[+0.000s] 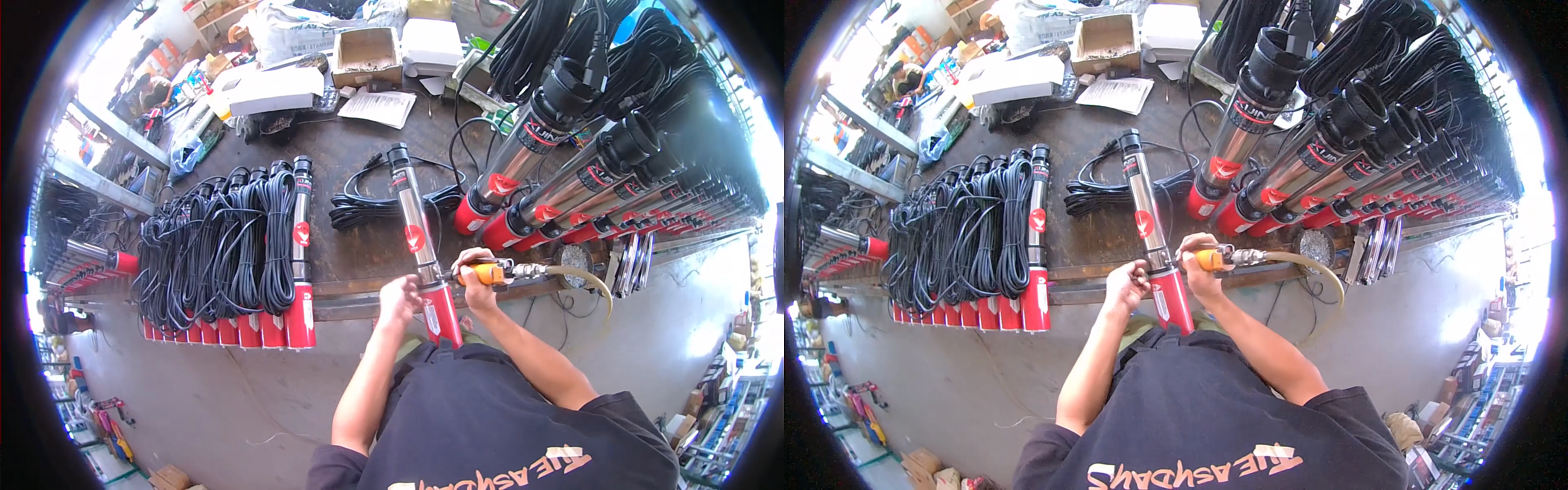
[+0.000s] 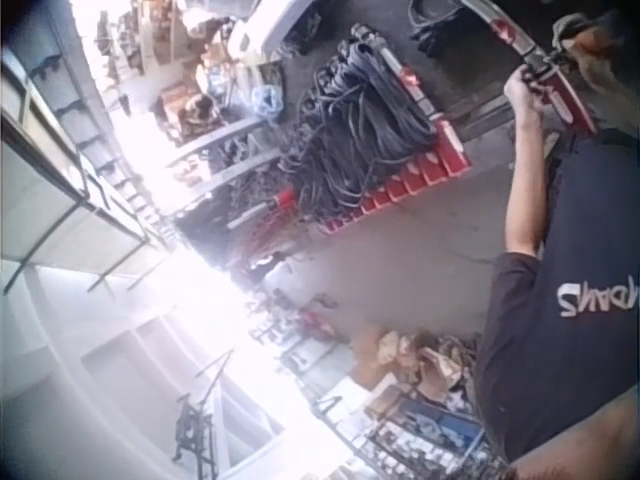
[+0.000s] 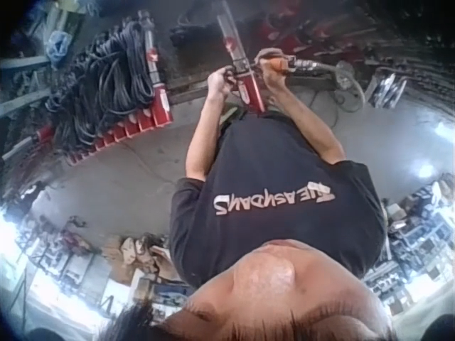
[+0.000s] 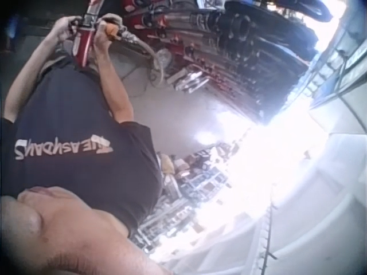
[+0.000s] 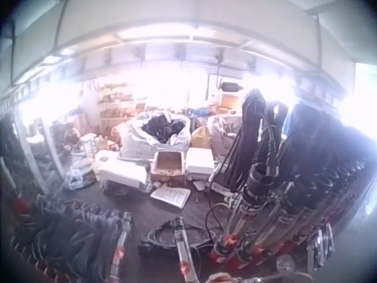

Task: The person assembles water pumps by picking up metal rods, attaching them to the pump bodies, and securing them with a pneumatic screwdriver.

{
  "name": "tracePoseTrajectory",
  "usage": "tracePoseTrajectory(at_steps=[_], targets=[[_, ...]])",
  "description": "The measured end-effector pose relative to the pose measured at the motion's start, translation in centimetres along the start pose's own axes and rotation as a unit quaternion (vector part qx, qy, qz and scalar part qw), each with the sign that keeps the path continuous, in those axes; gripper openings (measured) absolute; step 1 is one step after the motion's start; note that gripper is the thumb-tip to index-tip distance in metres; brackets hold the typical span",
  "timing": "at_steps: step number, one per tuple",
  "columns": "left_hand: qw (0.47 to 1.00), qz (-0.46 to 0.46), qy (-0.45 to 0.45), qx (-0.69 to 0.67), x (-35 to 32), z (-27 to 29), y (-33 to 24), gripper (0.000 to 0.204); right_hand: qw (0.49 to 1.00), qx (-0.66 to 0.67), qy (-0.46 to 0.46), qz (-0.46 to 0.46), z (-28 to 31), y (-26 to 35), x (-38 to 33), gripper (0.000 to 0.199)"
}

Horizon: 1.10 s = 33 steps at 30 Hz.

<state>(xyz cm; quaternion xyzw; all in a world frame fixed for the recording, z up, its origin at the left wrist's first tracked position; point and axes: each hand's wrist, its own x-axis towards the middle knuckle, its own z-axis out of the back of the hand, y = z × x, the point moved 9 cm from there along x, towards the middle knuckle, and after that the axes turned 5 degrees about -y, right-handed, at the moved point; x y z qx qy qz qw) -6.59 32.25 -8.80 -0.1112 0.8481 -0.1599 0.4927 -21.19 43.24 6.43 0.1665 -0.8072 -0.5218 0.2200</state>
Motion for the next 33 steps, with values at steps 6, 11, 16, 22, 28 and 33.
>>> tracePoseTrajectory(at_steps=[6, 11, 16, 22, 28, 33], targets=[[0.994, -0.073, -0.009, 0.079, 3.4, 0.4, -2.6, 0.024, 0.998, -0.021, 0.063, 0.021, -2.2, 0.3, -0.5, 0.022], [0.979, -0.053, 0.076, 0.181, 2.7, -2.9, -2.6, 0.024, 0.999, -0.035, 0.03, 0.004, -1.1, -1.0, -0.2, 0.021], [0.946, -0.057, 0.118, 0.297, 2.0, -4.5, -3.5, 0.027, 0.999, 0.027, 0.031, -0.018, -1.1, -1.2, 0.1, 0.022], [0.888, -0.089, 0.088, 0.443, 2.5, -5.9, -3.9, 0.039, 1.0, -0.001, -0.014, -0.02, 0.2, -1.8, 0.5, 0.022], [0.789, -0.222, -0.099, 0.564, -1.0, -6.6, -4.1, 0.06, 0.994, 0.022, -0.105, 0.008, 3.9, 1.2, -0.1, 0.024], [0.837, -0.269, -0.187, 0.439, -1.6, 0.8, -3.5, 0.047, 0.997, -0.038, -0.067, 0.016, 2.3, 4.4, -0.7, 0.023]])
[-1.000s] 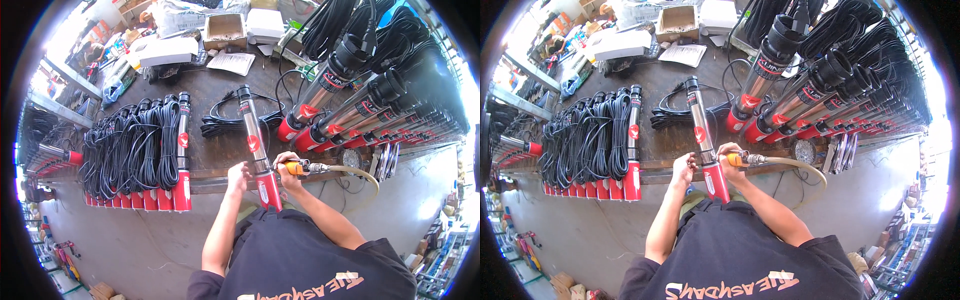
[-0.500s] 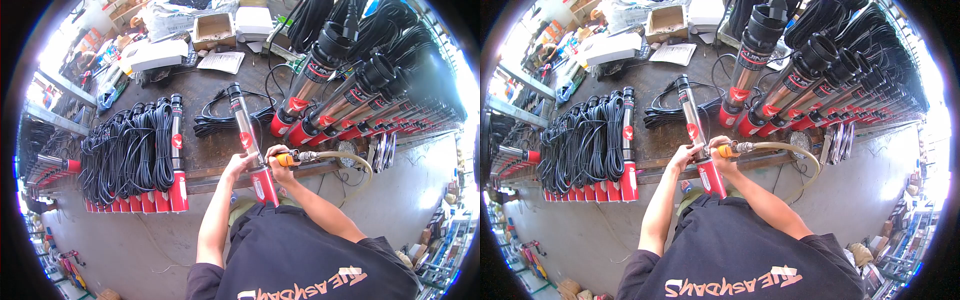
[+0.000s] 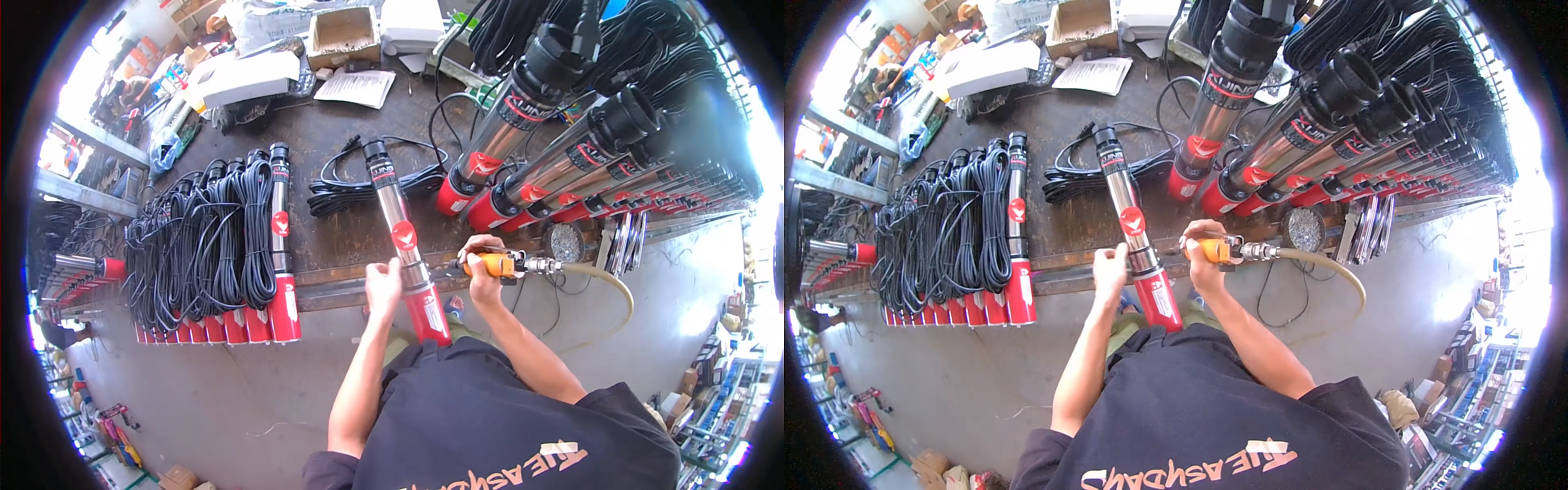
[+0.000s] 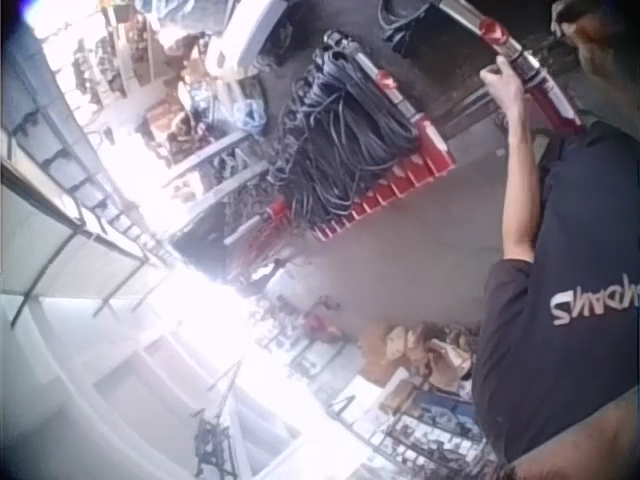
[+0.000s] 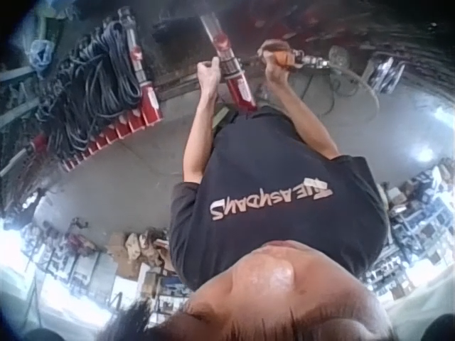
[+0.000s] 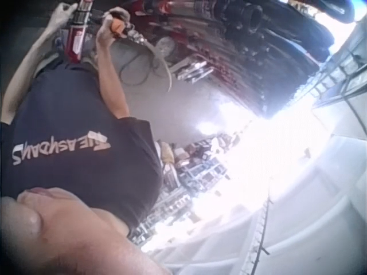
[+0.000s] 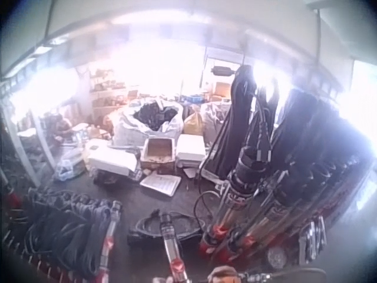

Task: The person assembles water pumps by picking up metal rods, attaching them to the pump bodies, and securing them with a pneumatic screwdriver.

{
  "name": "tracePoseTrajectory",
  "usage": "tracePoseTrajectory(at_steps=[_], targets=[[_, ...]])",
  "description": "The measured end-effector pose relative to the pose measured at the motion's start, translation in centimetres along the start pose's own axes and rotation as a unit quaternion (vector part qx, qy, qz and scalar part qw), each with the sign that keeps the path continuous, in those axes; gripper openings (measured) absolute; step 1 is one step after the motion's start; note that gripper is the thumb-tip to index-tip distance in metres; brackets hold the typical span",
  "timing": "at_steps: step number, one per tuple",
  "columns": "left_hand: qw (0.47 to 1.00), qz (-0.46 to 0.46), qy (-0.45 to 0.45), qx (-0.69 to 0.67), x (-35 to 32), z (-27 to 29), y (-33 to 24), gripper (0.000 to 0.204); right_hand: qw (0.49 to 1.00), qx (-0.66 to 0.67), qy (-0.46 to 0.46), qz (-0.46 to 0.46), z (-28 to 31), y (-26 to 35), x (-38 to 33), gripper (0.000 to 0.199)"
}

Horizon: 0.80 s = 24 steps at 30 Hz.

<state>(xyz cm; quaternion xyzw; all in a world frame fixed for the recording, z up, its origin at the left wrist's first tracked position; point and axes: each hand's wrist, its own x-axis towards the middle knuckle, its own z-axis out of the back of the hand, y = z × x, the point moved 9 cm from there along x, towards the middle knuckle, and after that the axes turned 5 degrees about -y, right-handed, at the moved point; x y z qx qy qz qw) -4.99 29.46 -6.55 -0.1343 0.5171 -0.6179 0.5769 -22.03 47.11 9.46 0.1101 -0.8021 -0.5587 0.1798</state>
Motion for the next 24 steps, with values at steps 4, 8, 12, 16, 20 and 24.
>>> tracePoseTrajectory(at_steps=[4, 8, 12, 16, 20, 24], targets=[[0.932, 0.145, 0.084, -0.321, -0.3, 1.6, 2.2, 0.017, 1.0, 0.021, 0.014, 0.008, -1.8, 1.0, 0.6, 0.022], [0.885, 0.091, 0.156, -0.43, -2.0, 2.0, -4.0, 0.015, 0.995, 0.066, 0.042, 0.067, -4.9, 3.8, 1.8, 0.019], [0.86, 0.036, 0.201, -0.467, -3.7, 2.1, -9.6, 0.011, 0.991, 0.13, 0.038, 0.017, -8.0, 5.1, 2.5, 0.021], [0.805, 0.12, 0.249, -0.525, -4.9, 1.5, -11.3, 0.015, 0.987, 0.153, 0.036, 0.025, -9.5, 6.0, 2.8, 0.023], [0.726, 0.171, 0.345, -0.57, -5.0, 0.8, -12.4, 0.014, 0.982, 0.19, 0.021, 0.005, -10.1, 6.1, 3.4, 0.023], [0.723, 0.17, 0.329, -0.583, -4.4, 0.7, -12.5, 0.015, 0.974, 0.222, 0.041, 0.006, -10.3, 5.6, 4.1, 0.026]])
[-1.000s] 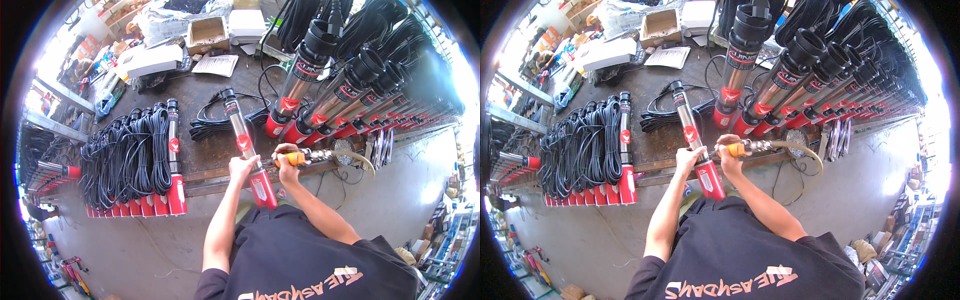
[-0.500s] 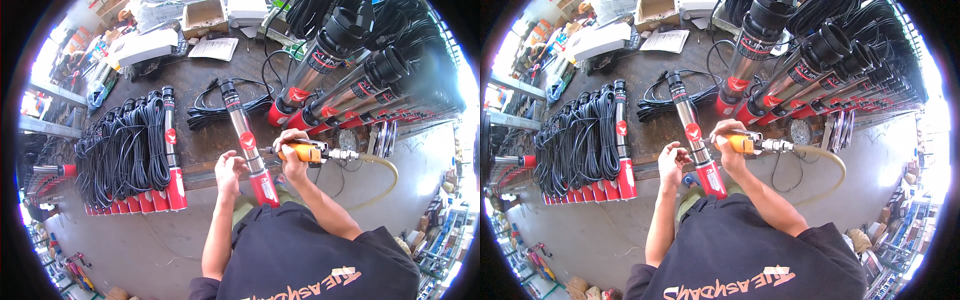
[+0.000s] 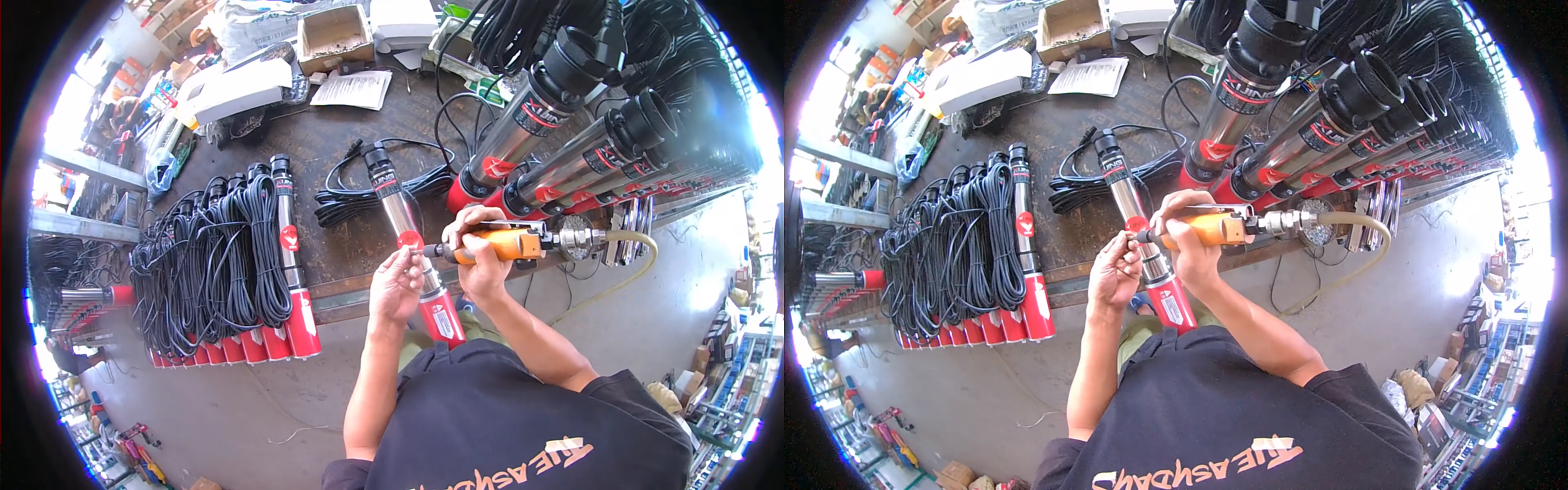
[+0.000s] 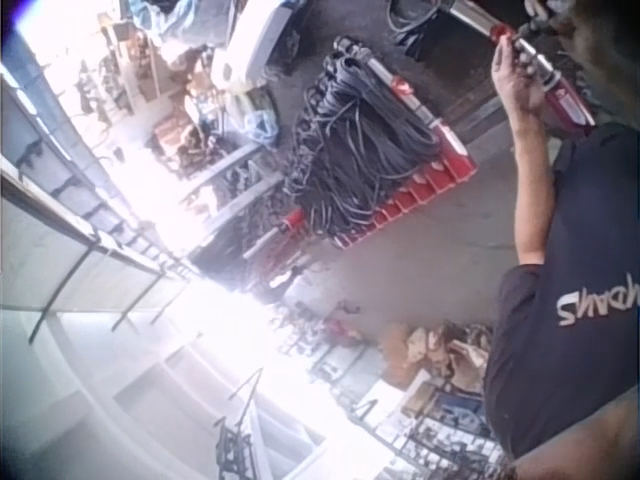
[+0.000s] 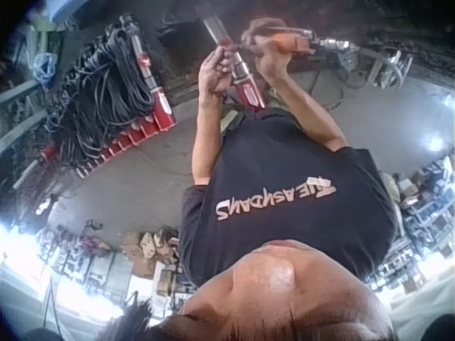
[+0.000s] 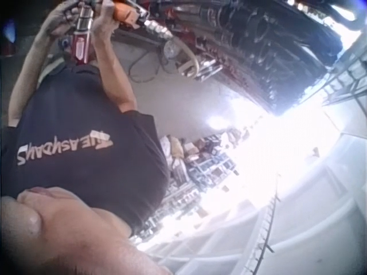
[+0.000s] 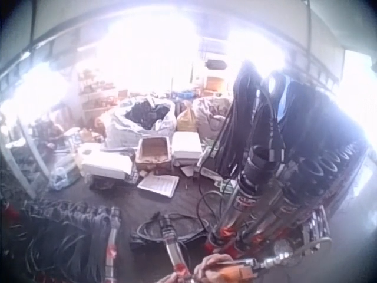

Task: The person assembles water pumps by picking up metal rods, attaching them to the pump bodies, and securing them with a pneumatic screwdriver.

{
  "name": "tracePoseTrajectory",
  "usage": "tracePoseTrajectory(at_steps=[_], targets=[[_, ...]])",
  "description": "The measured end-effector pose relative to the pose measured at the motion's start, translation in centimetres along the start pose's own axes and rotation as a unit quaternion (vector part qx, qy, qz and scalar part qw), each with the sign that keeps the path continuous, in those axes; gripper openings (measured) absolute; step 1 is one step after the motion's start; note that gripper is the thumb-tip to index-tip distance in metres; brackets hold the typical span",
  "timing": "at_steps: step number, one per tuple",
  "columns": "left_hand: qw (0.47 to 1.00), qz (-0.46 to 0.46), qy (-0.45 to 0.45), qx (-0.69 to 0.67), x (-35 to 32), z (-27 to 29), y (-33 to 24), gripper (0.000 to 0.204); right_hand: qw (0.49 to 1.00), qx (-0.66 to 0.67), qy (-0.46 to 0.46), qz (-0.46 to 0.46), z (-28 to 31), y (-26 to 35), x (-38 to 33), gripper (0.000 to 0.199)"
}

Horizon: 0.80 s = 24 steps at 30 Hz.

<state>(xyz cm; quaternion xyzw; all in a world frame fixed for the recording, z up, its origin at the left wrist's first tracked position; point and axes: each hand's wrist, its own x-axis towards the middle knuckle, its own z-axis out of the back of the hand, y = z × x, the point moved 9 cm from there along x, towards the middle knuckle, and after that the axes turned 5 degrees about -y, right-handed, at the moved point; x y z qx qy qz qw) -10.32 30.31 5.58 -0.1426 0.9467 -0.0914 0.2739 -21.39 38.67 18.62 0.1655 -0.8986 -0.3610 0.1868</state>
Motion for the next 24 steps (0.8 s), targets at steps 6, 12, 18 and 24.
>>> tracePoseTrajectory(at_steps=[6, 12, 18, 24], targets=[[0.996, 0.042, 0.04, -0.064, 2.7, -0.3, -0.4, 0.017, 0.997, -0.037, 0.043, 0.05, -0.7, -1.1, 1.5, 0.025], [0.994, 0.057, 0.002, -0.098, 7.1, -0.6, -2.0, 0.018, 0.986, -0.1, 0.089, 0.094, -3.3, -3.3, 4.9, 0.022], [0.979, 0.006, -0.181, -0.09, 14.1, 0.6, -5.6, 0.017, 0.958, -0.235, 0.146, 0.08, -2.3, -11.1, 10.2, 0.02], [0.977, 0.038, -0.137, -0.156, 17.6, 0.9, -6.1, 0.013, 0.968, -0.227, 0.1, 0.033, -0.3, -15.0, 13.7, 0.018]])
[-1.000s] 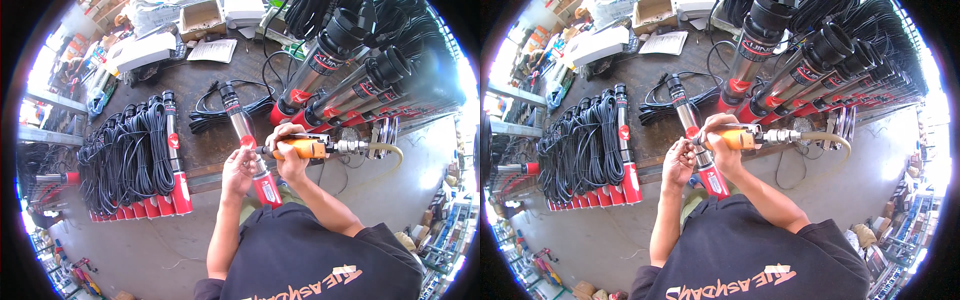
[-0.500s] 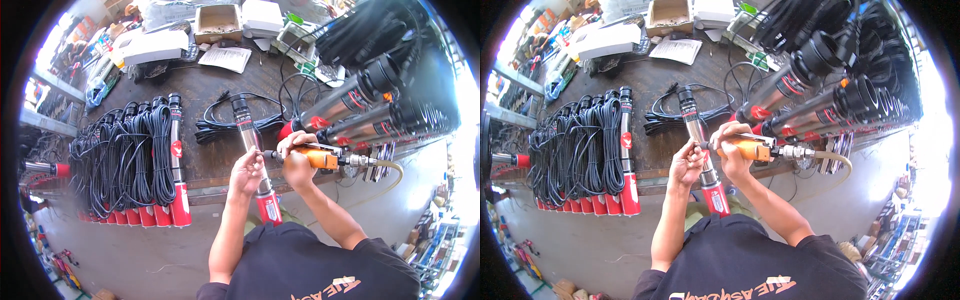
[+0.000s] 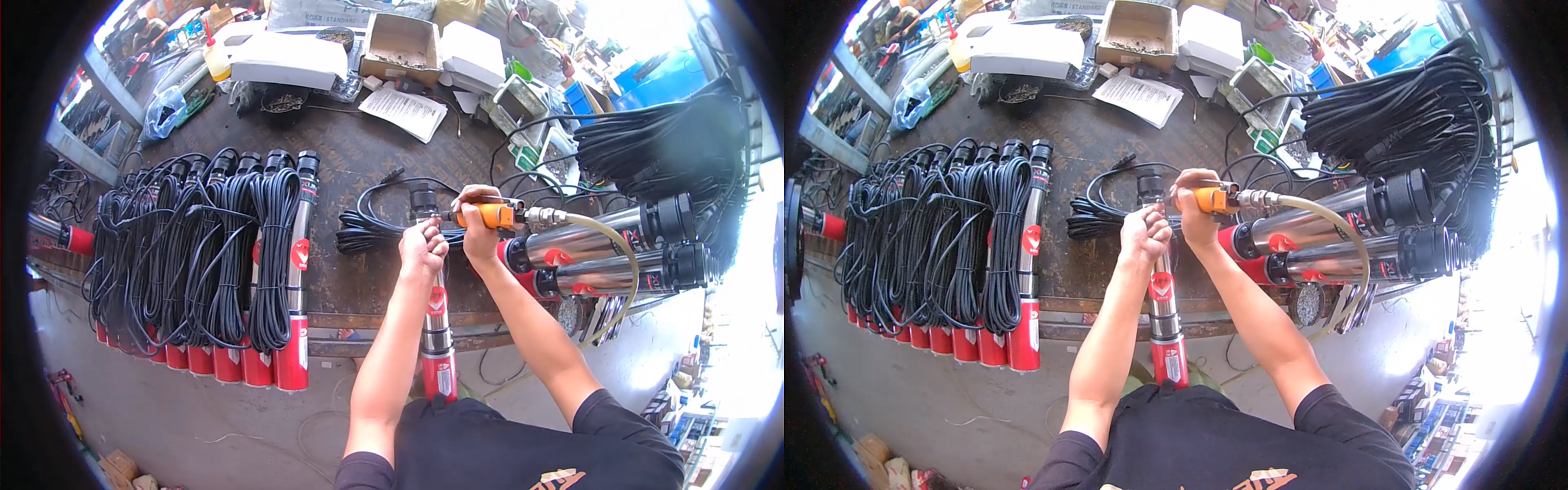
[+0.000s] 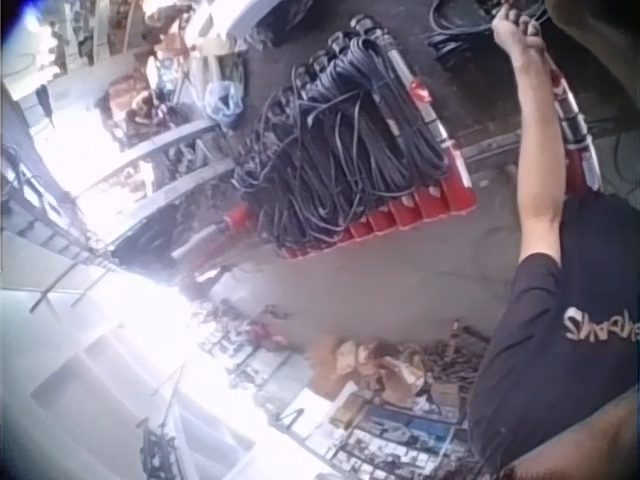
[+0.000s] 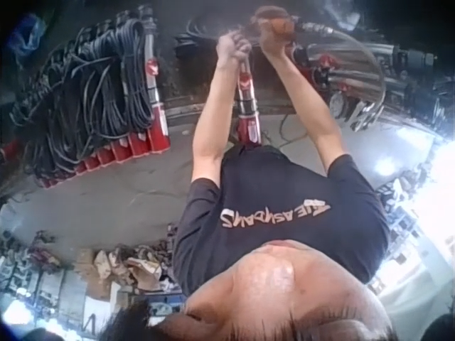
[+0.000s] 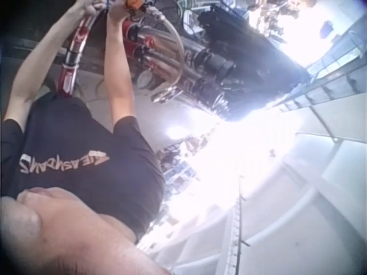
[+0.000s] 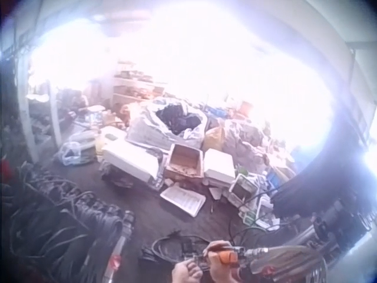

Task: The person assembles water pumps by picking up metal rods, attaching them to the pump bodies, and securing them with a pneumatic screwdriver.

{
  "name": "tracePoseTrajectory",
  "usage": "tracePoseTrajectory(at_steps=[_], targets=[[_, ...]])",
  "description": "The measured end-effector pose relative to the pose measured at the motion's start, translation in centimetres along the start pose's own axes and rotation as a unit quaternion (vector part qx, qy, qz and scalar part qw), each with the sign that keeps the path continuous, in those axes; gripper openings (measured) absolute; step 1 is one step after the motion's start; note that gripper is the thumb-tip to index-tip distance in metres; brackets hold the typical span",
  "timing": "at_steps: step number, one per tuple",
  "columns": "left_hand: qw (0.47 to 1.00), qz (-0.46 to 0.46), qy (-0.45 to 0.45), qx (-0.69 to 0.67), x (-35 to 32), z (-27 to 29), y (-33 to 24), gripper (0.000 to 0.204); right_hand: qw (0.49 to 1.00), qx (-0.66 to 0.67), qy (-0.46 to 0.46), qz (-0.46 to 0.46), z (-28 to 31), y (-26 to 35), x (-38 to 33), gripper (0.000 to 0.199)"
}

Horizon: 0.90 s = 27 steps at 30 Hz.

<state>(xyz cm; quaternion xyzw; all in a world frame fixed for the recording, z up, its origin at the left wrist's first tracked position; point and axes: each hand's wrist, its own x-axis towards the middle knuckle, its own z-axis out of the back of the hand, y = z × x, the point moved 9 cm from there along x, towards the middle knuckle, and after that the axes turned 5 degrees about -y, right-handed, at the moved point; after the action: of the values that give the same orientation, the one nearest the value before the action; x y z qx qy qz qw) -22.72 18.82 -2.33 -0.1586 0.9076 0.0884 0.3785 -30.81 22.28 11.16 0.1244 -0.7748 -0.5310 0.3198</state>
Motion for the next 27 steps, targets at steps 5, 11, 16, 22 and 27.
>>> tracePoseTrajectory(at_steps=[5, 11, 16, 22, 27], targets=[[0.999, -0.043, 0.008, 0.006, -0.1, 1.0, -0.3, 0.014, 1.0, -0.006, 0.0, 0.008, -0.1, -0.4, 0.6, 0.017], [0.971, -0.234, -0.02, -0.037, -1.3, 4.7, -4.0, 0.014, 0.992, -0.021, -0.127, -0.001, -1.2, -0.1, 2.2, 0.016], [0.98, -0.182, -0.034, -0.078, -2.3, 6.5, -4.6, 0.017, 0.984, -0.085, -0.156, -0.002, -1.6, -0.4, 3.2, 0.008], [0.974, -0.216, -0.062, -0.014, -3.0, 7.6, -4.7, 0.02, 0.996, -0.019, -0.082, 0.039, -1.3, -0.6, 2.3, 0.01], [0.98, -0.192, -0.047, -0.028, -2.6, 7.2, -3.9, 0.02, 0.997, -0.018, -0.062, 0.037, -1.8, -1.3, 1.9, 0.011]])
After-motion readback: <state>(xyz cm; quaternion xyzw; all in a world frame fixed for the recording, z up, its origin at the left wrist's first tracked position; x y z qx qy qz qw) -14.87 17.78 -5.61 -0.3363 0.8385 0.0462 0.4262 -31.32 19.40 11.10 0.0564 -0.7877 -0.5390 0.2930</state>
